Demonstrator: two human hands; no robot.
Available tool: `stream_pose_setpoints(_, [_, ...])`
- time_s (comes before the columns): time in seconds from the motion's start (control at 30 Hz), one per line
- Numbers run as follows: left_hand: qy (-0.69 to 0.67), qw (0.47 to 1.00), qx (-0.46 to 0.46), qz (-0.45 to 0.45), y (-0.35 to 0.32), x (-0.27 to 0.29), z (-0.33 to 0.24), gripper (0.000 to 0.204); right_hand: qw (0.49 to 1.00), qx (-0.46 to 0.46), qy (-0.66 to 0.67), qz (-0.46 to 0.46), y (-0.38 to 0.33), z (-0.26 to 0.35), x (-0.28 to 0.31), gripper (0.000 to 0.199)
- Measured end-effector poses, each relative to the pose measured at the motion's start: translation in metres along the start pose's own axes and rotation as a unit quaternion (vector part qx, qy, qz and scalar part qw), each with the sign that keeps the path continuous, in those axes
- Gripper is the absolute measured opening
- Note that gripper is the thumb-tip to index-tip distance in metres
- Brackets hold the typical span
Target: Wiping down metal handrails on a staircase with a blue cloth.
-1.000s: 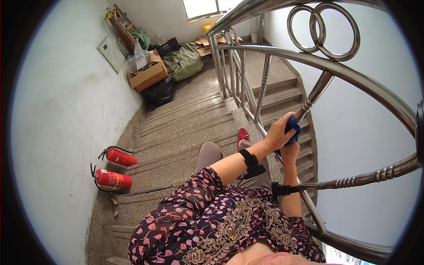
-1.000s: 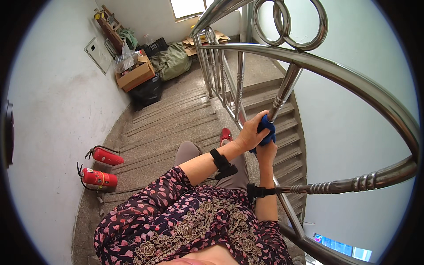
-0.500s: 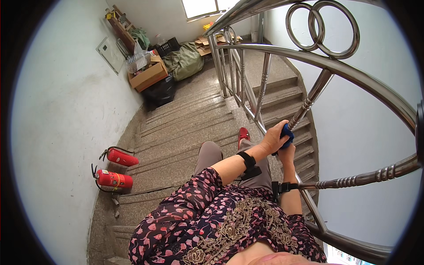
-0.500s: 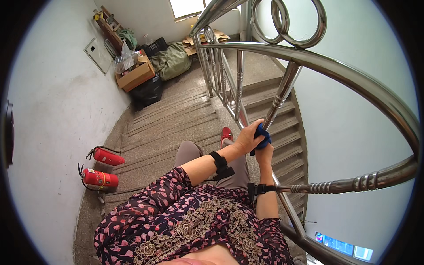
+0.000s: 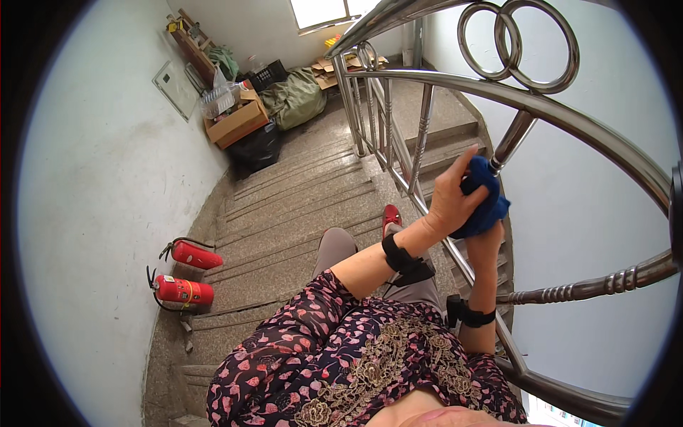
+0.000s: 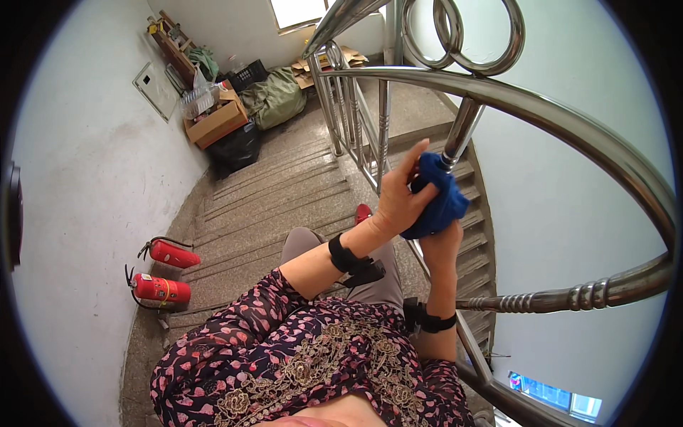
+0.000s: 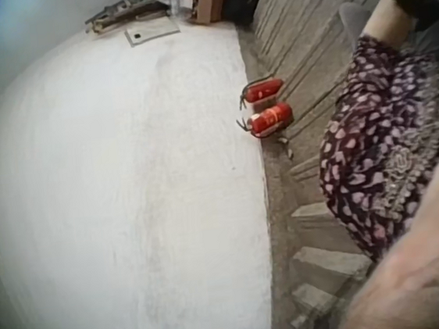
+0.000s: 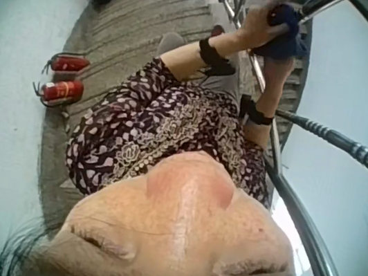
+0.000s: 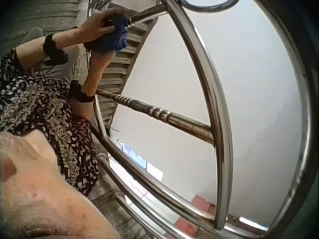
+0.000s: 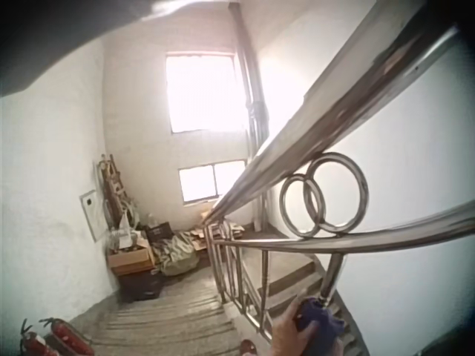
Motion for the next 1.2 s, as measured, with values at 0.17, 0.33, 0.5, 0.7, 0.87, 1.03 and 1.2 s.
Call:
stream_pose_setpoints(0.17, [0.005,0.999,-0.036,0.009,0.019,0.006,-0.025,0.057,0.994,-0.043,-0.097,-0.015,0.012,-0.013,0.017,0.033])
stream_pose_setpoints(0.33, [-0.066,0.997,-0.042,-0.010,0.020,0.020,-0.043,0.058,0.994,-0.010,-0.031,-0.100,0.011,0.036,0.049,0.036])
stream_pose_setpoints(0.5, [0.062,0.934,-0.351,0.021,0.021,0.000,-0.144,0.078,0.978,0.128,-0.060,-0.150,0.026,0.131,0.097,0.042])
stream_pose_setpoints(0.7, [0.068,0.881,-0.464,0.066,0.046,-0.037,-0.193,0.071,0.941,0.166,-0.059,-0.289,0.024,0.153,0.129,0.045])
stream_pose_setpoints(0.87, [0.078,0.877,-0.474,-0.002,0.057,-0.036,-0.201,0.052,0.947,0.138,-0.138,-0.254,0.048,0.133,0.130,0.046])
stream_pose_setpoints(1.03, [0.060,0.879,-0.474,0.001,0.065,-0.038,-0.193,0.038,0.929,0.099,-0.126,-0.333,0.066,0.148,0.120,0.040])
stream_pose_setpoints(1.2, [0.020,0.883,-0.468,-0.035,0.068,-0.033,-0.191,0.033,0.948,0.072,-0.001,-0.309,0.083,0.143,0.124,0.038])
Point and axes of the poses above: each hand's wrist, its own y-axis towards the middle knuckle, its own x-axis out of the back of the hand, z = x × y, the point moved 8 cm from there along y, towards the middle knuckle, and after that the axes turned 6 degrees about -y, right-handed, at the moved point
